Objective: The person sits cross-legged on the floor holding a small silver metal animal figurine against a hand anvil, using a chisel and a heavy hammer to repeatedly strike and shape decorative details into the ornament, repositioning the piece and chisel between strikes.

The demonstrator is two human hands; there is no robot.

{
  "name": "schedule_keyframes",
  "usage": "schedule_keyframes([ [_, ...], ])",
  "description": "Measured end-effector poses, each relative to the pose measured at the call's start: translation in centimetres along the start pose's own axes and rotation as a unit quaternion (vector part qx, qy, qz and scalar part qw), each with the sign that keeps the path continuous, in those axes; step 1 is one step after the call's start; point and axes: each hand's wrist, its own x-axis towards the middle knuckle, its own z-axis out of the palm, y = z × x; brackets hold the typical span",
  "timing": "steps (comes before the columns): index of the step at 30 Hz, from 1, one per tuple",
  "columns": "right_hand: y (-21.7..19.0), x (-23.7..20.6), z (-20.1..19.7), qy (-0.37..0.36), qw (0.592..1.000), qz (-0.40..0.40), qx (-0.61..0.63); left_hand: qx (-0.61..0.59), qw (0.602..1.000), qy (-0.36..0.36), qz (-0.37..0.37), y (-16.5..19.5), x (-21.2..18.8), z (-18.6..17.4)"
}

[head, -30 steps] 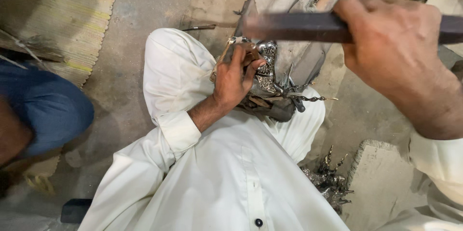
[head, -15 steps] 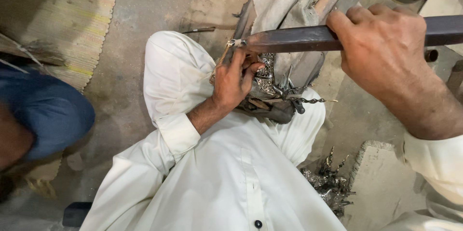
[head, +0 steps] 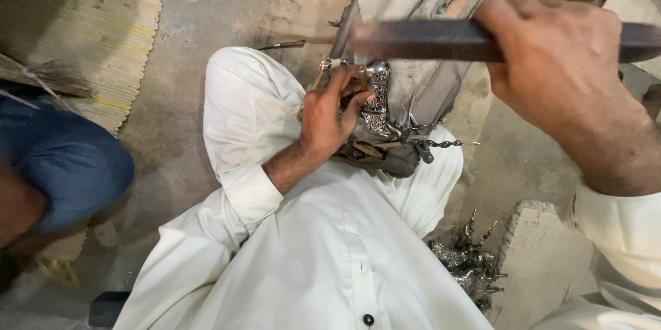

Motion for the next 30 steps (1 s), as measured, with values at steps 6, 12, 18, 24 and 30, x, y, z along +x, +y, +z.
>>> schedule_keyframes([
  [6, -0.6, 0.7, 0.1, -0.040, 0.999, 0.002, -0.016, -0.036, 0.999, -0.019, -0.024, 0.2, 0.1, -0.1],
  [12, 0.1, 0.8, 0.4, 0.016, 0.998, 0.021, 0.057, -0.006, 1.000, -0.008, -0.022, 1.2, 0.3, -0.7],
  [18, 0.1, 1.3, 1.2, -0.002, 0.995, 0.004, 0.103, 0.009, 0.997, -0.021, -0.069, 1.4, 0.4, -1.0],
  [24, -0.7, 1.7, 1.5, -0.062, 0.998, -0.019, -0.005, -0.024, 1.000, 0.009, 0.000, 1.1, 0.2, -0.9],
  [30, -0.2, 2.0, 1.4, -0.109, 0.994, 0.019, 0.008, 0.028, 0.999, -0.010, -0.032, 1.3, 0.2, -0.9],
])
